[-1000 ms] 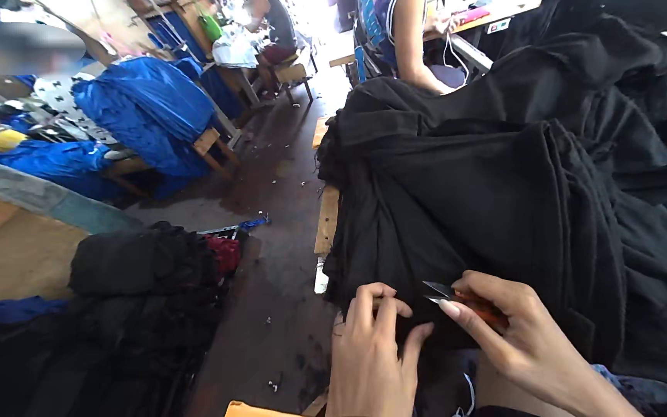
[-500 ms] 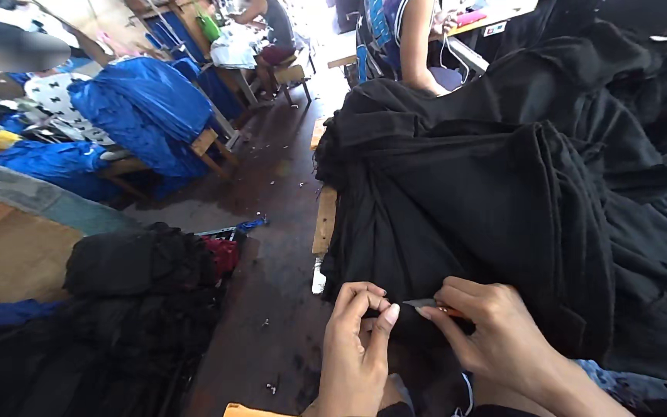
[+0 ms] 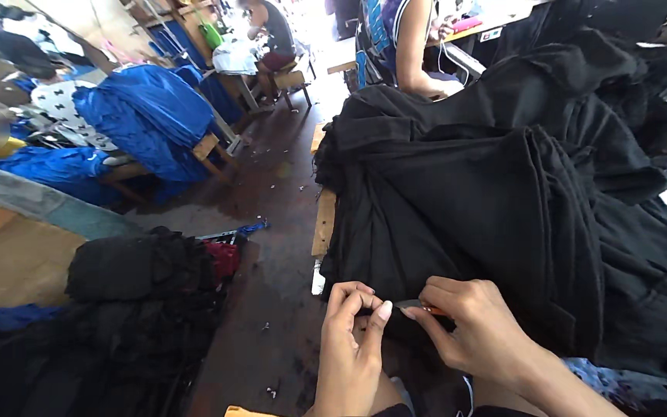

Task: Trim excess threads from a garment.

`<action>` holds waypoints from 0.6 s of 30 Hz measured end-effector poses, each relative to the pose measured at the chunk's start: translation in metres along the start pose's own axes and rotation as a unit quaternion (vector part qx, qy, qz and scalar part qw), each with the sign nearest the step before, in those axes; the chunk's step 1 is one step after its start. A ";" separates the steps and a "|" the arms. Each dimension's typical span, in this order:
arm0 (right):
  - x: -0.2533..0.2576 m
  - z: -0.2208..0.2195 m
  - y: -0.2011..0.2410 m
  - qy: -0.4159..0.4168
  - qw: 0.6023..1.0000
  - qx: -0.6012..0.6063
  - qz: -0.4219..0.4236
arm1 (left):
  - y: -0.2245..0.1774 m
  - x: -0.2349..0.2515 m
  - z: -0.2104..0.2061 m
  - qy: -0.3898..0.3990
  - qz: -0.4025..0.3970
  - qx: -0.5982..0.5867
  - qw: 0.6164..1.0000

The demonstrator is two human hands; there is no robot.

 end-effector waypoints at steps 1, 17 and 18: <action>-0.001 -0.001 -0.001 -0.003 1.000 -0.001 -0.005 | 0.000 0.000 0.001 0.002 -0.003 -0.004 1.000; -0.018 0.037 0.008 0.042 0.993 -0.005 -0.109 | -0.031 -0.003 0.017 0.087 -0.156 0.185 0.966; -0.016 0.036 0.007 0.034 0.993 0.008 -0.113 | -0.024 -0.001 0.011 0.079 -0.173 0.201 0.961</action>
Point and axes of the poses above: each hand's wrist, its own x-axis towards the middle knuckle, its own z-axis out of the back of the hand, y = z × x, the point moved 4 cm from there along x, towards the middle knuckle, and after that the axes turned 4 degrees about -y, right-handed, at the moved point
